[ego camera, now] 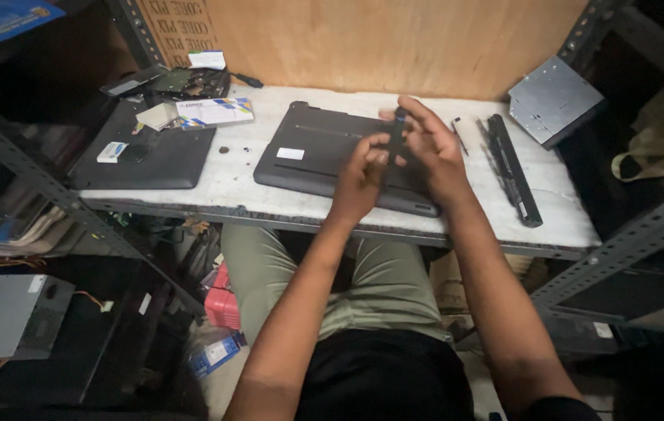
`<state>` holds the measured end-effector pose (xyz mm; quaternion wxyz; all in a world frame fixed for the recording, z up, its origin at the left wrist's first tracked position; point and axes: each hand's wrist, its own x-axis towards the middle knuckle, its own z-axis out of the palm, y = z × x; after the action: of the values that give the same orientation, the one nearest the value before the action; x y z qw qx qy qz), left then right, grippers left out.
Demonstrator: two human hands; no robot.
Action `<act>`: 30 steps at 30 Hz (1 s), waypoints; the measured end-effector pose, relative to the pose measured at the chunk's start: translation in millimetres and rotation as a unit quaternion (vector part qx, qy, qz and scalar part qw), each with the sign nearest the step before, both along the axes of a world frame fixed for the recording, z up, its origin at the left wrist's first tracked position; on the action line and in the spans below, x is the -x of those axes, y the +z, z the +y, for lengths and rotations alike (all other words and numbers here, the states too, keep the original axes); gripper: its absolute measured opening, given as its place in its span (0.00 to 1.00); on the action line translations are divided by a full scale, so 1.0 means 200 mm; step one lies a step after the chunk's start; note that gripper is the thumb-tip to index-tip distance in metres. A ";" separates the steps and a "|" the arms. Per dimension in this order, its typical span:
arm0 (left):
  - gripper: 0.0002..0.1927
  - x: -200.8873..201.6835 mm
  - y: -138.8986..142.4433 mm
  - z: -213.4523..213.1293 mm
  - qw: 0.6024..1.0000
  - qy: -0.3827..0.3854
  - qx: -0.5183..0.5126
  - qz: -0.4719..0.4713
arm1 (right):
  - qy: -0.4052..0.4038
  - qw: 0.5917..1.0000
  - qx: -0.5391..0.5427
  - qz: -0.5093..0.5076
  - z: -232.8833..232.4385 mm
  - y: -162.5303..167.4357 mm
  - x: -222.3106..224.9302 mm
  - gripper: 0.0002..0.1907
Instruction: The person uses a screwdriver to fasten screws into the bottom cover of a laptop. They repeatedly pick up screws, align them with screw holes, and turn the screwdriver to secure the cover. The person also repositions the laptop on the workbench during the process.
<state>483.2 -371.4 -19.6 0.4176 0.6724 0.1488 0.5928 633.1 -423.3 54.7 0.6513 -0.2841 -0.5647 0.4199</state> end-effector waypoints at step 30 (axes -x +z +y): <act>0.11 0.04 0.09 -0.05 0.981 0.124 -0.130 0.076 | 0.000 0.994 -0.074 -0.085 0.11 -0.11 -0.05 0.22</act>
<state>476.0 -381.7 -0.7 0.2372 0.7403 0.1846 0.6013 642.8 -401.7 33.4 0.6202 -0.2695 -0.6476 0.3513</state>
